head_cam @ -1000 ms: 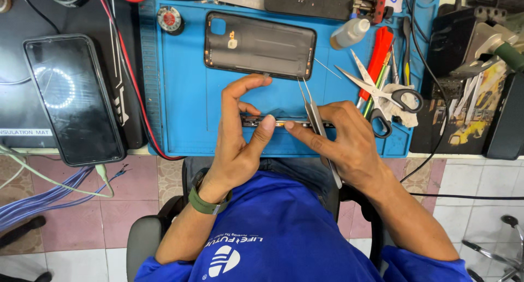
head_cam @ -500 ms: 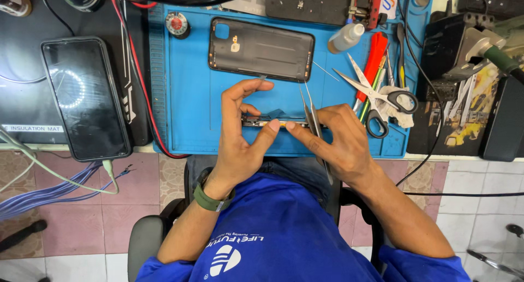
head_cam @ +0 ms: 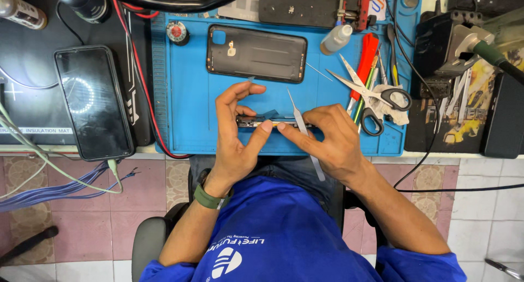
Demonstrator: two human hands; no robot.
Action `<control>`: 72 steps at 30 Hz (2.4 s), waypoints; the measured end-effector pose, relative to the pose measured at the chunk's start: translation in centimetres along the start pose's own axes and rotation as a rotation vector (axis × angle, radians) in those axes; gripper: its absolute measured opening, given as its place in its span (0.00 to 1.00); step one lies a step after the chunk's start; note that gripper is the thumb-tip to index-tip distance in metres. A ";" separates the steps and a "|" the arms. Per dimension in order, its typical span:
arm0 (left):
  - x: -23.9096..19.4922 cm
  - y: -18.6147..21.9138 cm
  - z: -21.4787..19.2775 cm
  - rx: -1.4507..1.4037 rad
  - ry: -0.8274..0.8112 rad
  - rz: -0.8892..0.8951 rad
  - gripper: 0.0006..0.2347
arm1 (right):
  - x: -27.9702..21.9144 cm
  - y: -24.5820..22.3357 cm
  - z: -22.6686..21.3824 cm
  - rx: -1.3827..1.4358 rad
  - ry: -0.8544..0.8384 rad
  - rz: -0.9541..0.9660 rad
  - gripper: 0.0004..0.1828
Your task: The person uses tweezers to remove a small component from a disassembled smartphone and places it on the workbench. They then use the tweezers to lift a black adhesive strip from the phone's internal frame.
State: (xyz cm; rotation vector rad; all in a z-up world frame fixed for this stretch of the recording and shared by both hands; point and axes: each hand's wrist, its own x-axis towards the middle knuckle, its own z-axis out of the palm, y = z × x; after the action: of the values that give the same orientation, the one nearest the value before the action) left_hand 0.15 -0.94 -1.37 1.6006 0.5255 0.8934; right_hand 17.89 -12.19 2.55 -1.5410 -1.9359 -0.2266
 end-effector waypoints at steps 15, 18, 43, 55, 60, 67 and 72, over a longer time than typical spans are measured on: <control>-1.0 -0.2 -0.2 0.015 -0.039 0.078 0.26 | -3.3 1.5 -2.6 0.005 0.155 0.408 0.20; -1.2 -0.5 -0.9 0.241 -0.049 0.298 0.26 | -4.4 3.6 -4.8 -0.309 -0.148 0.412 0.24; -6.6 1.1 3.9 -0.166 0.508 0.041 0.38 | -2.5 -2.4 0.9 -0.195 0.164 0.115 0.14; 1.0 6.0 0.7 0.602 0.092 0.108 0.28 | -0.5 -2.5 0.7 -0.256 0.034 0.163 0.19; 1.9 5.6 -0.4 0.606 0.089 0.136 0.26 | -0.6 -2.4 0.3 -0.272 0.043 0.173 0.20; 2.6 5.4 -1.4 0.433 0.094 0.066 0.32 | -1.4 -2.1 0.4 -0.280 0.119 0.165 0.20; 3.7 6.4 -1.3 -0.213 0.055 -0.135 0.39 | -3.2 -0.7 0.0 -0.234 0.213 0.093 0.22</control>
State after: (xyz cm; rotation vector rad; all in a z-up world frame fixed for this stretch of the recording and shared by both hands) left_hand 0.53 1.14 5.80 1.3356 0.5510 0.8634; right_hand 17.52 -14.97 0.89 -1.6762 -1.7138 -0.5704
